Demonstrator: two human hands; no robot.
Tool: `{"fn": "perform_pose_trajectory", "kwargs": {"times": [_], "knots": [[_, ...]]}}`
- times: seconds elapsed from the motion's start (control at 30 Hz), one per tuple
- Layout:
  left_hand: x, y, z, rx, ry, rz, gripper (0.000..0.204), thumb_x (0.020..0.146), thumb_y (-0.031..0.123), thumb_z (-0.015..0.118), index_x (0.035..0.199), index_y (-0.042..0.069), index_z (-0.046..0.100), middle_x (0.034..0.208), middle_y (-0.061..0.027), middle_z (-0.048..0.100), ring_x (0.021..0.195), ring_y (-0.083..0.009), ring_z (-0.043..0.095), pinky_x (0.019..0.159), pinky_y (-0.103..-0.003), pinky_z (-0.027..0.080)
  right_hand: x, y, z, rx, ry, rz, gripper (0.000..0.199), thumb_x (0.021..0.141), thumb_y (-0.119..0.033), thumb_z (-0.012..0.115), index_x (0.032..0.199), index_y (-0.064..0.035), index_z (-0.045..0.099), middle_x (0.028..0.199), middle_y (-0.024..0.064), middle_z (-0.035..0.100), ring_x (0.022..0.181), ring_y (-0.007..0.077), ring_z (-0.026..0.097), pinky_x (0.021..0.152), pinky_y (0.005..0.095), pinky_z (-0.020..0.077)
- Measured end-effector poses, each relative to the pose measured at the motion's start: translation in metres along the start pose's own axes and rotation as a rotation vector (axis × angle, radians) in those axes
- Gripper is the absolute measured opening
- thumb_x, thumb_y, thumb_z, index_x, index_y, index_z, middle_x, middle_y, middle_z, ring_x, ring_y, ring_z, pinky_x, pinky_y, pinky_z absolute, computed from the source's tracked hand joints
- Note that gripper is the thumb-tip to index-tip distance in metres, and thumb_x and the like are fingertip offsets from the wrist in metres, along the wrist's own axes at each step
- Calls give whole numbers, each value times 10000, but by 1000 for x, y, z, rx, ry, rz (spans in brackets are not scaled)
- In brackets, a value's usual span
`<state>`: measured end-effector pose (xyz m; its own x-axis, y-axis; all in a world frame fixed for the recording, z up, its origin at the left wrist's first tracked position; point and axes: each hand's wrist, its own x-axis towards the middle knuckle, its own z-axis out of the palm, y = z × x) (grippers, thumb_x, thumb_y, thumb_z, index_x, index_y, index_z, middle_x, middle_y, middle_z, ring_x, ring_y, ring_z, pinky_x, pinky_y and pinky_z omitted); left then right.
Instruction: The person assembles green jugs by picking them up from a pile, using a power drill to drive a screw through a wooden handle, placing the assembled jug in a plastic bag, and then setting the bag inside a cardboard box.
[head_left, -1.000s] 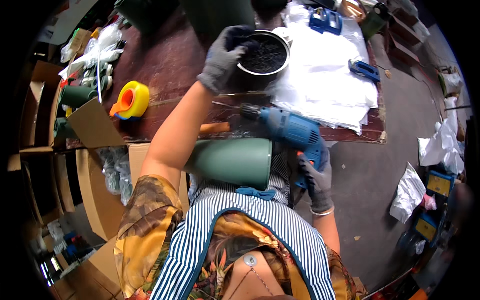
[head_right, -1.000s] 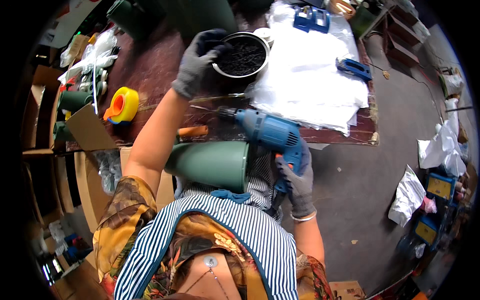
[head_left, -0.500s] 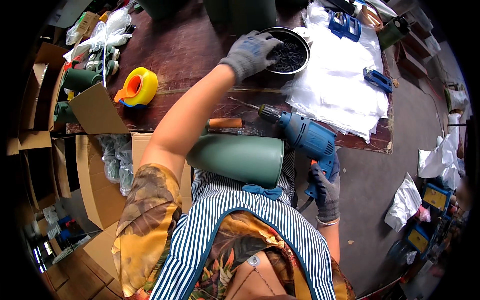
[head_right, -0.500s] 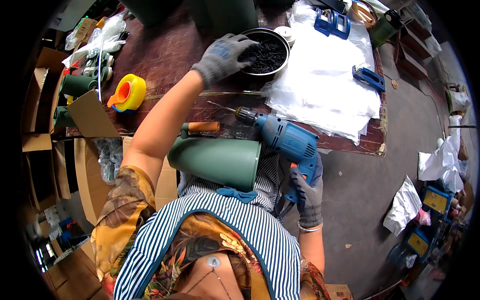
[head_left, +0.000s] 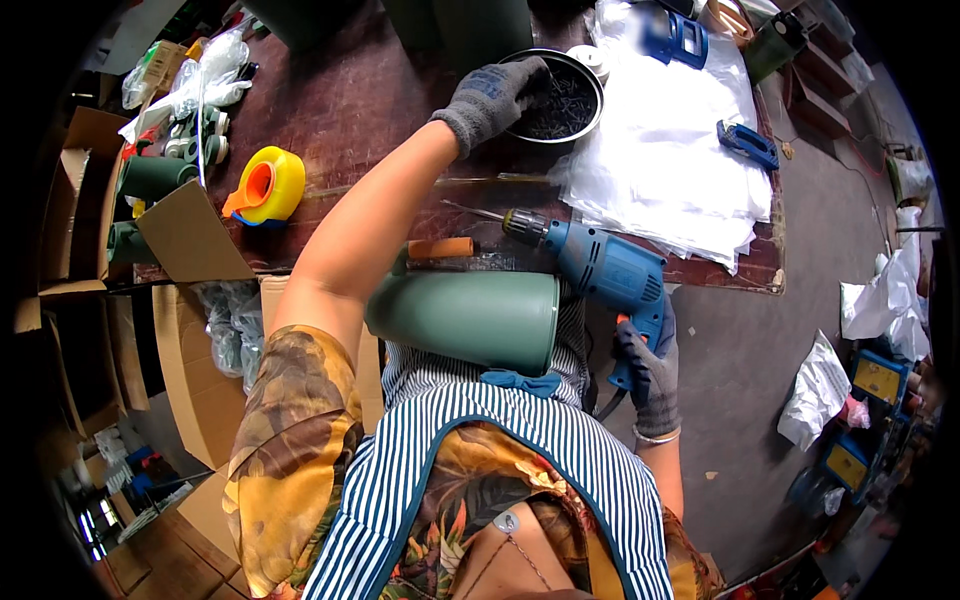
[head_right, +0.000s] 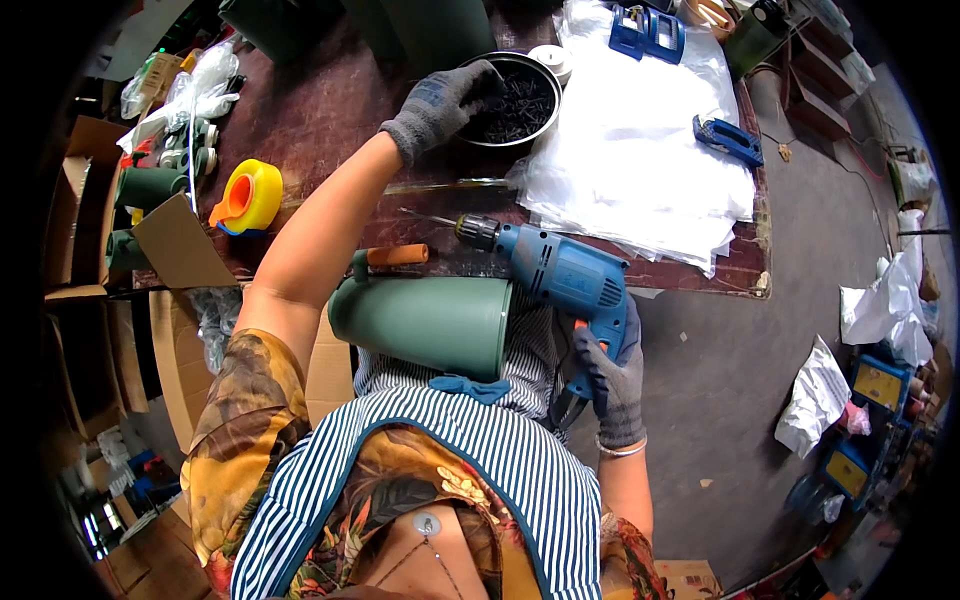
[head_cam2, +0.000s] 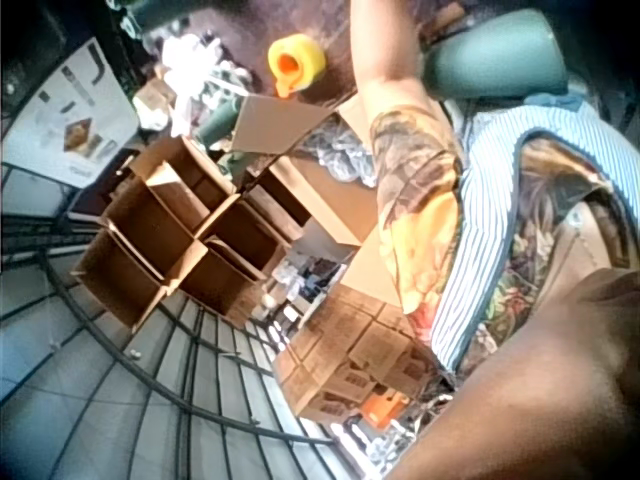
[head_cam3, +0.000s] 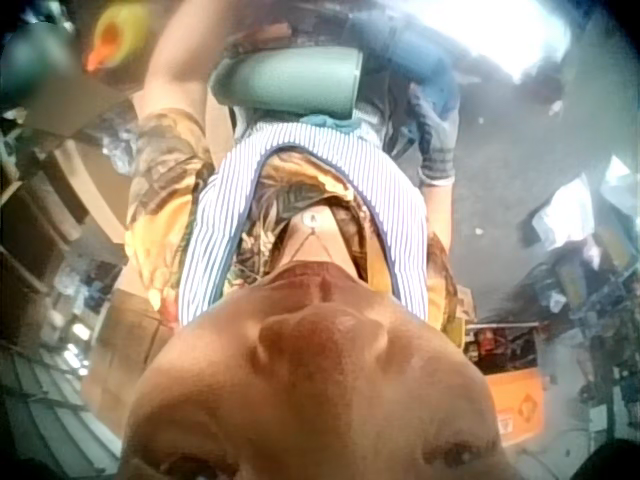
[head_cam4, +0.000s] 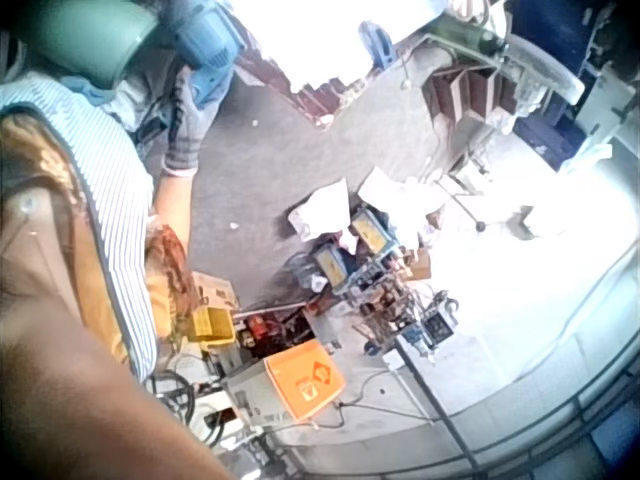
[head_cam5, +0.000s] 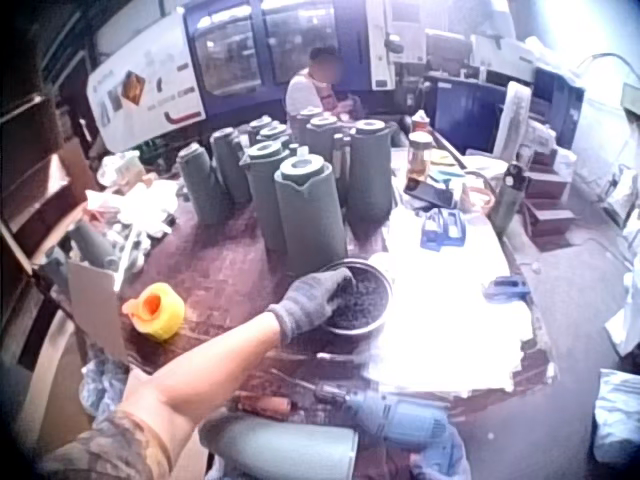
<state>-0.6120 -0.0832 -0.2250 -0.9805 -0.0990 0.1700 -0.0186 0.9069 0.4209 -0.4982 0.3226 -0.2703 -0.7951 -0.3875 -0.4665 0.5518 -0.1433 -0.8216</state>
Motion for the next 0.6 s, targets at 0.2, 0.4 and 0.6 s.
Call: {"fn": "perform_pose_trajectory", "kwargs": {"times": [0.2,0.4,0.6], "knots": [[-76,-11,-28,-1107,290,-268,308,923,24,702,1224,-1,643,1063,-95,726,1036,-198,703,955,-321,571,-8,6,0,21,60,14,757,906,61,653,1568,-101,324,1072,117,654,830,126,656,720,240,553],[-180,-54,-33,-1174,-155,-838,263,1016,75,549,1251,-4,634,1034,-96,712,829,-161,684,790,-305,593,-4,14,-9,-34,-33,-27,567,945,-144,726,1443,-41,477,991,47,648,798,116,620,683,273,536],[-177,-42,-31,-1201,-117,-825,216,1037,100,522,1215,14,608,996,-72,678,817,-141,658,772,-280,582,-1,10,1,-86,3,-14,559,951,-148,722,1443,-54,475,1010,40,642,804,119,621,687,277,540]]}}
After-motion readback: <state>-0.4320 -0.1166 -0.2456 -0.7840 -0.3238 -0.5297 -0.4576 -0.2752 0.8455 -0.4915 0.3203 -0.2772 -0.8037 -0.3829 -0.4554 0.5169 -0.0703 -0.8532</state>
